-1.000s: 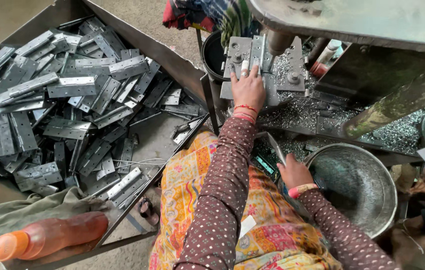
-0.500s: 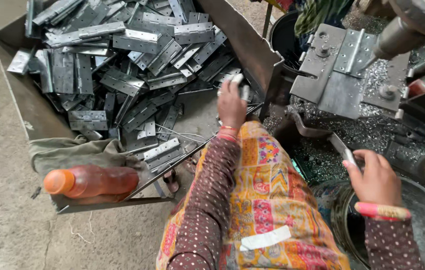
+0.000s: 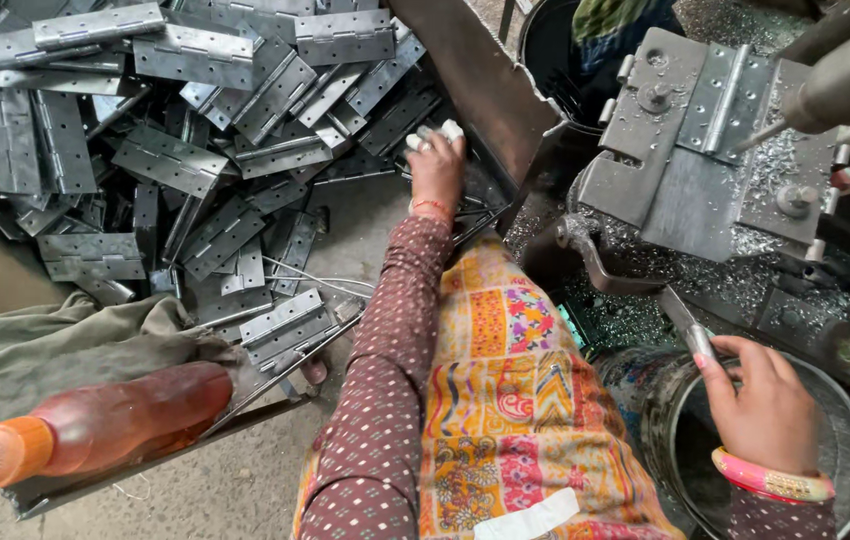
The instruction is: The person wraps white tape around their fingers, then picks up rectangular metal parts from a bin and processes them using a machine. They repeatedly place the metal pieces under a press and operate a lever to shape or cut them.
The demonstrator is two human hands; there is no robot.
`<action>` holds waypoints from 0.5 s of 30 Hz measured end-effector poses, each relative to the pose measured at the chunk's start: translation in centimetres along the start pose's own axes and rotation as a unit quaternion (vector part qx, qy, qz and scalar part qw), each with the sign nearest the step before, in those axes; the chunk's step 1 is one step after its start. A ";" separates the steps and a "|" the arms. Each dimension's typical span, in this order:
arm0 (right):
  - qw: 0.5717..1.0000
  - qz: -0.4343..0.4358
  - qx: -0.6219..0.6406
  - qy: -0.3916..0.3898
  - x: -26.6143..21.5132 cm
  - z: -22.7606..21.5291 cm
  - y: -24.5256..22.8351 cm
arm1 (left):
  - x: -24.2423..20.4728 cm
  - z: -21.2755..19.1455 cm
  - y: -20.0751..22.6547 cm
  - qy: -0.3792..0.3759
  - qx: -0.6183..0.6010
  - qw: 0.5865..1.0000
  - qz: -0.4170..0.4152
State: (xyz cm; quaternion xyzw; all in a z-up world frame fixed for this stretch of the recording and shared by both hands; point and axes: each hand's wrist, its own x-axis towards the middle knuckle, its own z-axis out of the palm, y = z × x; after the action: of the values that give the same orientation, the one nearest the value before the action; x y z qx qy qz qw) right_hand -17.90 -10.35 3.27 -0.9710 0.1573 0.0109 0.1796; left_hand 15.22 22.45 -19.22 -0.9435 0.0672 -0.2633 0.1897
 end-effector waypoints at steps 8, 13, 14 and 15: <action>0.999 -0.006 0.028 0.035 -0.4 0.0 -0.3 | -1.9 -8.3 -8.8 -0.182 -0.394 0.873 -0.224; 0.994 -0.057 0.058 0.076 -0.4 0.5 0.1 | -3.4 -14.0 -13.5 -0.023 -0.723 0.611 -0.323; 0.992 -0.065 0.066 0.084 -0.4 0.5 0.4 | -3.5 -15.2 -13.3 -0.029 -0.773 0.531 -0.347; 0.992 -0.062 0.068 0.084 -0.3 0.6 0.6 | -3.6 -16.3 -12.7 -0.035 -0.815 0.446 -0.368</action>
State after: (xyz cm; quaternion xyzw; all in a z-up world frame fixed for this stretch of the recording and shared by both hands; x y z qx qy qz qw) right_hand -18.36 -10.62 2.55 -0.9618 0.1119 -0.0922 0.2322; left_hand 3.97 29.67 -3.04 -0.6090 -0.1095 -0.0993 -0.7792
